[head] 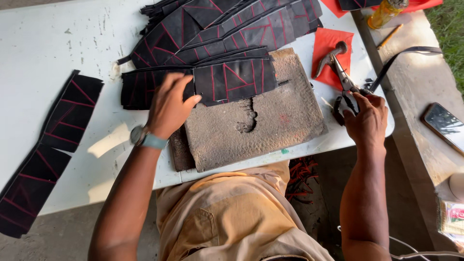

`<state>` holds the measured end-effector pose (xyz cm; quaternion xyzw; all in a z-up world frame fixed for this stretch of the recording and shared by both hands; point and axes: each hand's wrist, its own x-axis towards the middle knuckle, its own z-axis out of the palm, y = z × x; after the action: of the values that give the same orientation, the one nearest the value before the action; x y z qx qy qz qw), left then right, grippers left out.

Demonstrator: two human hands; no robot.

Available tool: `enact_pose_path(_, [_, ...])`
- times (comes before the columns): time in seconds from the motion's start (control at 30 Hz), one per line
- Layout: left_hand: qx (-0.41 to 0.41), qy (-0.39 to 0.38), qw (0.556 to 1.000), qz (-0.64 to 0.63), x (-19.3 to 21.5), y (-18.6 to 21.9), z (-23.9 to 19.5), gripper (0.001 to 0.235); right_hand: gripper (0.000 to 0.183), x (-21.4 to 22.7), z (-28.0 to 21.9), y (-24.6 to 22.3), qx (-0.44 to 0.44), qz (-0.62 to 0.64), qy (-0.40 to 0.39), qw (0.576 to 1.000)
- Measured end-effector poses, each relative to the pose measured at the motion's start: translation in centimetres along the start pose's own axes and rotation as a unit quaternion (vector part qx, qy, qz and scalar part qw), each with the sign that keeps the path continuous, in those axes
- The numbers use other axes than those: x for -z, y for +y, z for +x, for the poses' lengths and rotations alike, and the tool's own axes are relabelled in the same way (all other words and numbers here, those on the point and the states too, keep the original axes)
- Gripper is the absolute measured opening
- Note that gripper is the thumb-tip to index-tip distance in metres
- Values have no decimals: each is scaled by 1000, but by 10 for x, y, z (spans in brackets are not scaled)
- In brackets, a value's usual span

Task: The person hammers a metal staple into a black pouch with red stitching, then uses shears to trim excess material from the pouch edges. The person repeats this process on multiple pouches, stacking the finished items on the table.

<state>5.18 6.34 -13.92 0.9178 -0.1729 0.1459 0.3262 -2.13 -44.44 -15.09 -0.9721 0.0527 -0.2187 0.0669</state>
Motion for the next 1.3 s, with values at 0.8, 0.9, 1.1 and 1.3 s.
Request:
enact_pose_path(0.8, [84,-258,948,168,-16,-20,102,105,23,-43,56,-145,181,183,-49,965])
enact_pose_path(0.9, [43,-209,971,108,-12,-23,102,107,16,-46,57,-143,179,189,-28,965])
enact_pose_path(1.1, [92,-219,968,74,-10,-20,95,101,16,-48,54,-143,187,176,-3,966])
enact_pose_path(1.3, [108,-227,963,99,-27,-18,78,82,14,-49,52,-150,205,161,-10,965])
